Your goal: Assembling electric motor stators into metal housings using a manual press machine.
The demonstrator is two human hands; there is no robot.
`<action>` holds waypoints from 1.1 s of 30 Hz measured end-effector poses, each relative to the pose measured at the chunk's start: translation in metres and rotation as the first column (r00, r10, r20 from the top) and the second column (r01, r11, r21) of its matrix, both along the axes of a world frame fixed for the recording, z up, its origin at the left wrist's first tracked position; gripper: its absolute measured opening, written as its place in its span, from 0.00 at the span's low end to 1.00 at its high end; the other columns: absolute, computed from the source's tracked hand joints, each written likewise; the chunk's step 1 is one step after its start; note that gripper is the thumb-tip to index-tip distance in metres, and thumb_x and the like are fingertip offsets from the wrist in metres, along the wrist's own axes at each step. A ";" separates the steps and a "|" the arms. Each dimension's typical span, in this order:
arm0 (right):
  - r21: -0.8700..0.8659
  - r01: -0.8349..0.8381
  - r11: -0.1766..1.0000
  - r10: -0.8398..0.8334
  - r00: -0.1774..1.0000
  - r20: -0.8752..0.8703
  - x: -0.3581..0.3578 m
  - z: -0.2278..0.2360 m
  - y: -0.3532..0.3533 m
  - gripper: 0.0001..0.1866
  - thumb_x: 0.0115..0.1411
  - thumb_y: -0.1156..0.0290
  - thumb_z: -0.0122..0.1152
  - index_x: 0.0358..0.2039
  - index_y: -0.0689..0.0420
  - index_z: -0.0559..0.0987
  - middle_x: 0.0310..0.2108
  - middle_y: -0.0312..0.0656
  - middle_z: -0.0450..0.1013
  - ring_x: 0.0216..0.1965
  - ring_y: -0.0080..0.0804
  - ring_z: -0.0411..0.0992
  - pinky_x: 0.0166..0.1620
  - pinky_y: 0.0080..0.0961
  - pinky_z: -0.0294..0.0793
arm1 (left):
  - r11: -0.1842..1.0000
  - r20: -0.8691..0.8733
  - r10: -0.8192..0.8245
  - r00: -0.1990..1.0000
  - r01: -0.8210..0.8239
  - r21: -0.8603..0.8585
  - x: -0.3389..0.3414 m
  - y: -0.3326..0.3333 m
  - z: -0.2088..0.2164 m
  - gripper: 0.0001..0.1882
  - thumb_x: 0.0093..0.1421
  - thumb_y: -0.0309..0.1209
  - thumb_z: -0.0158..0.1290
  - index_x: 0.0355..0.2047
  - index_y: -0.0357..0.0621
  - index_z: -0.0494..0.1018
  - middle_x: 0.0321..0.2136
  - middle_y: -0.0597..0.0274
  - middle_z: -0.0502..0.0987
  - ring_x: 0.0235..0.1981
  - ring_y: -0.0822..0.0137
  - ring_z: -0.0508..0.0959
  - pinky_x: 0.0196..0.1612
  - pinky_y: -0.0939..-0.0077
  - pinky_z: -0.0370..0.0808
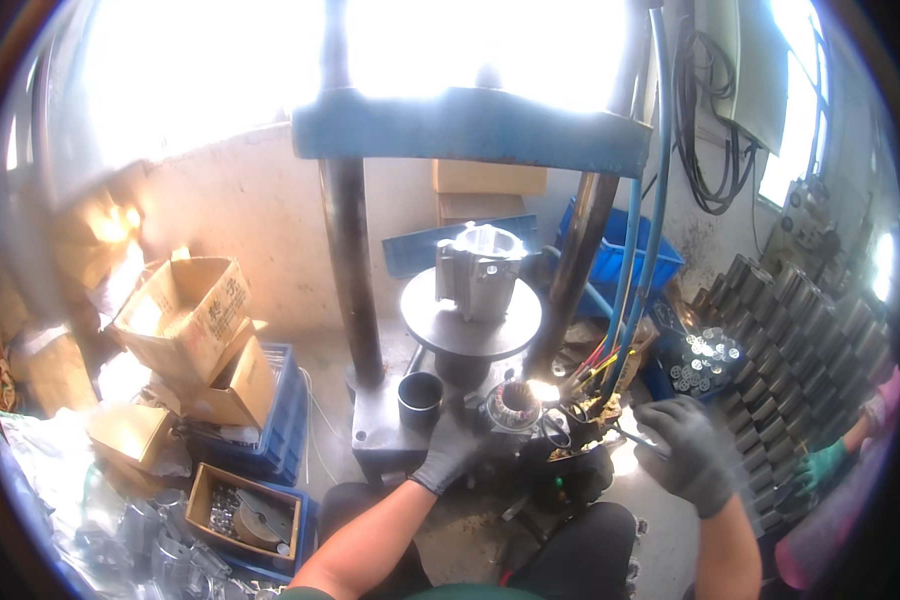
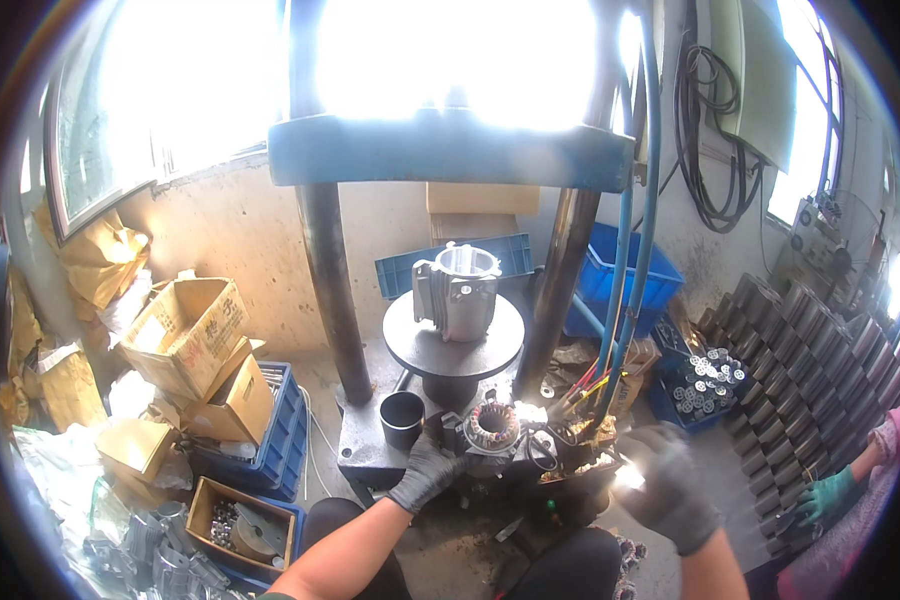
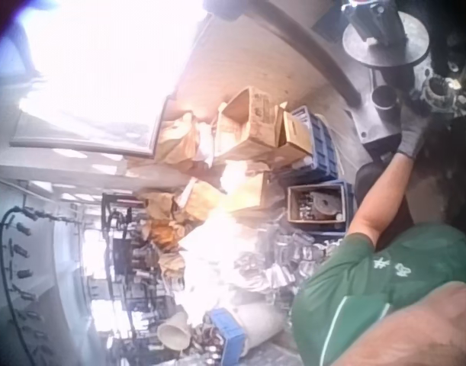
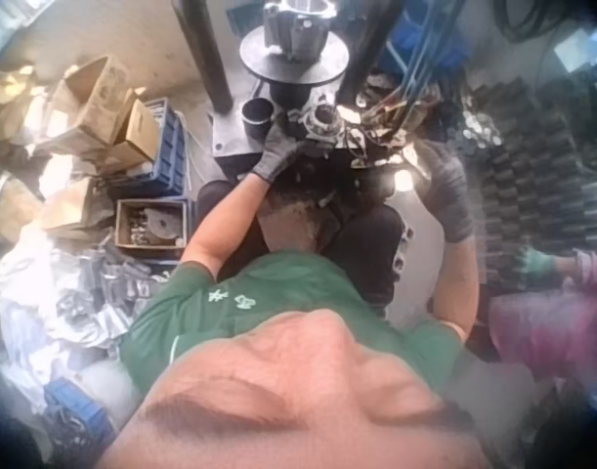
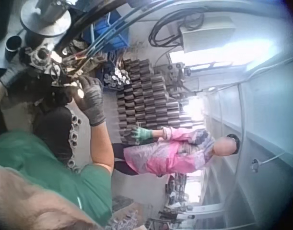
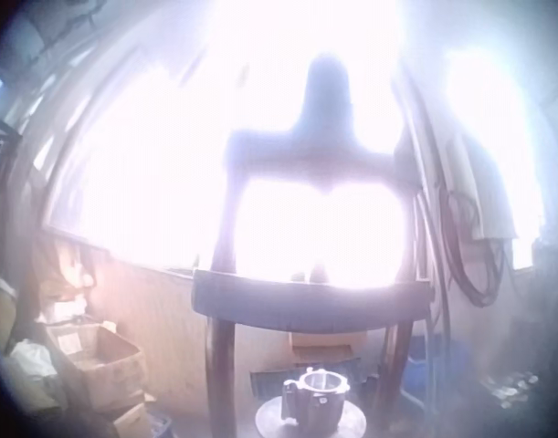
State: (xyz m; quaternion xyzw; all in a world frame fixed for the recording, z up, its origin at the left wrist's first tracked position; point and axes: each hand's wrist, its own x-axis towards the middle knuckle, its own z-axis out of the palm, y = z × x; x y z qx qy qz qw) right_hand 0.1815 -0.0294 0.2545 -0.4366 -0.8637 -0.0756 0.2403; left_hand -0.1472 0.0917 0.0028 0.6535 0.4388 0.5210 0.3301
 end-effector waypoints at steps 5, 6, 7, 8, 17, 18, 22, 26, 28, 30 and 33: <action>-0.051 0.275 0.960 -0.271 0.960 0.070 0.078 0.008 -0.048 0.19 0.56 0.62 0.75 0.44 0.60 0.85 0.45 0.50 0.83 0.48 0.55 0.79 0.56 0.48 0.76 | 0.977 -0.100 -0.007 0.995 0.028 0.209 0.003 0.000 -0.017 0.48 0.53 0.26 0.76 0.68 0.45 0.59 0.59 0.59 0.72 0.63 0.63 0.74 0.69 0.64 0.74; -0.100 0.333 0.938 -0.326 0.942 0.083 0.093 0.000 -0.053 0.19 0.56 0.62 0.75 0.44 0.60 0.85 0.44 0.51 0.83 0.47 0.54 0.80 0.55 0.48 0.77 | 0.978 -0.019 -0.088 0.996 0.090 0.190 0.002 0.010 -0.029 0.47 0.54 0.28 0.76 0.68 0.45 0.60 0.58 0.58 0.73 0.63 0.63 0.74 0.69 0.63 0.75; -0.152 0.388 0.909 -0.377 0.921 0.099 0.104 -0.009 -0.055 0.19 0.56 0.61 0.76 0.43 0.61 0.85 0.42 0.51 0.83 0.46 0.54 0.80 0.53 0.47 0.78 | 0.973 0.062 -0.165 0.984 0.152 0.173 -0.001 0.022 -0.040 0.46 0.54 0.29 0.75 0.68 0.46 0.60 0.57 0.58 0.74 0.62 0.62 0.75 0.68 0.62 0.76; -0.156 0.384 0.910 -0.373 0.923 0.094 0.111 -0.021 -0.054 0.19 0.56 0.61 0.76 0.43 0.61 0.85 0.42 0.51 0.83 0.46 0.54 0.80 0.53 0.47 0.78 | 0.974 0.056 -0.161 0.985 0.150 0.170 -0.004 0.032 -0.049 0.46 0.54 0.29 0.75 0.68 0.46 0.60 0.57 0.58 0.74 0.62 0.62 0.75 0.68 0.62 0.76; -0.223 0.382 0.897 -0.426 0.883 -0.198 0.101 -0.070 -0.047 0.18 0.54 0.63 0.75 0.40 0.61 0.84 0.36 0.52 0.81 0.36 0.55 0.80 0.41 0.45 0.80 | 0.973 0.044 0.150 0.988 -0.140 -0.182 -0.007 -0.053 0.059 0.59 0.37 0.46 0.86 0.64 0.37 0.64 0.54 0.51 0.77 0.56 0.60 0.79 0.57 0.63 0.79; -0.164 0.408 0.898 -0.434 0.882 -0.182 0.105 -0.074 -0.049 0.18 0.54 0.64 0.75 0.40 0.61 0.84 0.36 0.52 0.81 0.36 0.55 0.79 0.40 0.45 0.80 | 0.971 0.047 0.159 0.986 -0.148 -0.190 -0.006 -0.069 0.070 0.59 0.37 0.46 0.86 0.64 0.37 0.64 0.54 0.51 0.77 0.56 0.60 0.79 0.57 0.63 0.79; 0.120 0.412 0.903 -0.429 0.869 0.245 0.080 -0.042 -0.058 0.19 0.53 0.66 0.73 0.43 0.60 0.83 0.39 0.53 0.81 0.37 0.55 0.80 0.41 0.46 0.80 | 0.954 0.022 0.154 0.988 -0.143 -0.264 -0.032 -0.110 0.071 0.55 0.39 0.43 0.85 0.63 0.40 0.66 0.49 0.57 0.77 0.51 0.64 0.81 0.58 0.65 0.81; 0.069 0.174 0.982 -0.172 0.985 -0.029 -0.018 -0.005 -0.021 0.20 0.53 0.66 0.74 0.46 0.56 0.82 0.42 0.49 0.81 0.40 0.55 0.80 0.45 0.46 0.80 | 0.967 0.073 0.177 0.981 -0.160 -0.200 -0.068 -0.152 0.049 0.55 0.42 0.38 0.85 0.66 0.45 0.63 0.49 0.60 0.76 0.54 0.66 0.80 0.57 0.67 0.82; 0.135 -0.002 0.991 0.033 0.973 -0.229 -0.069 0.009 0.023 0.20 0.56 0.68 0.74 0.49 0.54 0.82 0.44 0.47 0.82 0.41 0.55 0.81 0.44 0.46 0.81 | 0.974 0.132 0.219 0.967 -0.208 -0.088 -0.078 -0.159 0.057 0.56 0.43 0.33 0.84 0.68 0.50 0.60 0.51 0.61 0.75 0.54 0.67 0.79 0.55 0.68 0.82; 0.120 -0.131 0.984 0.168 0.904 -0.394 -0.112 0.012 0.087 0.25 0.59 0.68 0.74 0.57 0.55 0.80 0.55 0.52 0.78 0.48 0.57 0.81 0.51 0.50 0.81 | 0.975 0.414 0.223 0.883 -0.202 -0.096 -0.079 -0.164 0.082 0.56 0.43 0.33 0.84 0.67 0.50 0.61 0.53 0.62 0.74 0.54 0.67 0.78 0.54 0.71 0.82; 0.145 0.014 0.989 0.022 0.970 -0.243 -0.151 0.011 0.191 0.40 0.63 0.58 0.71 0.73 0.52 0.68 0.76 0.54 0.58 0.63 0.59 0.75 0.65 0.48 0.76 | 0.946 0.456 0.209 0.865 -0.297 0.129 -0.094 -0.141 0.093 0.53 0.43 0.29 0.83 0.66 0.46 0.63 0.61 0.58 0.75 0.61 0.62 0.79 0.65 0.62 0.79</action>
